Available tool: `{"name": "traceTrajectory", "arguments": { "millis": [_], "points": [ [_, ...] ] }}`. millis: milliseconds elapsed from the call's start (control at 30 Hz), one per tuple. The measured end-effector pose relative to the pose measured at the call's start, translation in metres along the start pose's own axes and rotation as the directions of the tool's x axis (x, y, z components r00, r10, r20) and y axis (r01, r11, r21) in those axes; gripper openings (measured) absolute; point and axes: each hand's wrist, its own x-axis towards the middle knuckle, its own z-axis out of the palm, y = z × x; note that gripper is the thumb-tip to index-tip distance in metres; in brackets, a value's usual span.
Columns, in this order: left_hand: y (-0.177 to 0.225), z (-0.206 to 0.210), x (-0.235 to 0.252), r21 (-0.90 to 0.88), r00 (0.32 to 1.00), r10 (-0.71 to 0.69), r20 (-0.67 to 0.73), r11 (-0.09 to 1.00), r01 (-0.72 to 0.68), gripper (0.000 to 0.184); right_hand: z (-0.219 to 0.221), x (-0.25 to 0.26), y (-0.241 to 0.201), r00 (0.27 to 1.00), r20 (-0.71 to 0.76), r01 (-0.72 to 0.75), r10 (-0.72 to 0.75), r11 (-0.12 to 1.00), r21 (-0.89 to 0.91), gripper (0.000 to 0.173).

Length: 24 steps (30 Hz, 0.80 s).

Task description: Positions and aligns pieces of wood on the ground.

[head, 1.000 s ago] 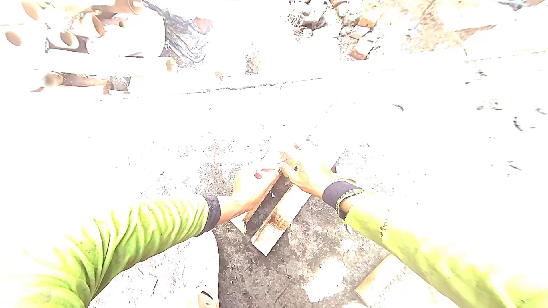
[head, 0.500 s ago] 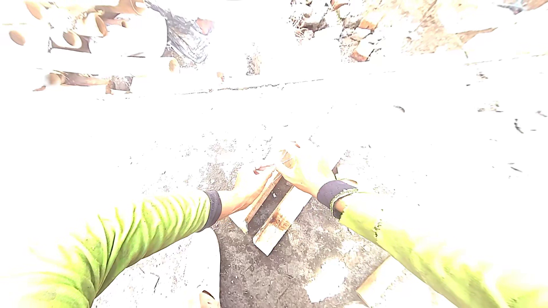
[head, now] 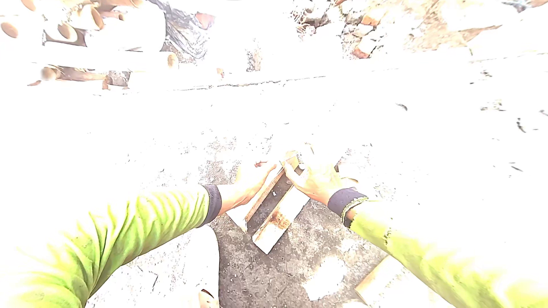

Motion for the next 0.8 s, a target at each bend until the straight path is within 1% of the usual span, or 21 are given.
{"name": "traceTrajectory", "arguments": {
  "millis": [67, 133, 267, 400, 600, 667, 800],
  "points": [
    [0.001, 0.002, 0.002, -0.013, 1.000, 0.001, 0.000, 1.000, -0.001, 0.022, 0.001, -0.002, -0.001, 1.000, -0.013, -0.006, 0.006, 1.000, -0.014, 0.042],
    [0.001, 0.003, 0.002, -0.024, 1.000, -0.010, -0.012, 1.000, 0.010, 0.021, 0.003, -0.002, -0.001, 1.000, 0.003, 0.003, -0.003, 0.999, -0.032, 0.036],
    [0.004, 0.003, 0.002, -0.008, 0.999, -0.049, -0.008, 0.999, 0.049, 0.024, 0.001, -0.001, -0.005, 0.999, 0.033, -0.032, 0.035, 0.996, -0.079, 0.034],
    [0.006, 0.003, 0.002, -0.021, 0.998, -0.059, -0.027, 0.998, 0.058, 0.025, 0.003, 0.000, -0.008, 0.999, -0.017, -0.049, 0.048, 0.995, -0.092, 0.033],
    [0.008, 0.002, 0.004, -0.025, 0.999, -0.036, -0.013, 0.999, 0.035, 0.021, 0.007, -0.002, -0.018, 0.981, 0.030, -0.195, 0.194, 0.981, 0.017, 0.019],
    [0.006, 0.002, 0.005, -0.014, 0.999, -0.031, -0.008, 0.999, 0.031, 0.020, 0.010, -0.006, -0.022, 0.976, 0.043, -0.214, 0.213, 0.976, 0.029, 0.019],
    [0.003, 0.000, 0.004, -0.013, 1.000, 0.002, 0.009, 1.000, -0.002, 0.017, 0.007, -0.013, -0.035, 0.948, 0.150, -0.293, 0.279, 0.952, 0.083, 0.023]
  ]
}}
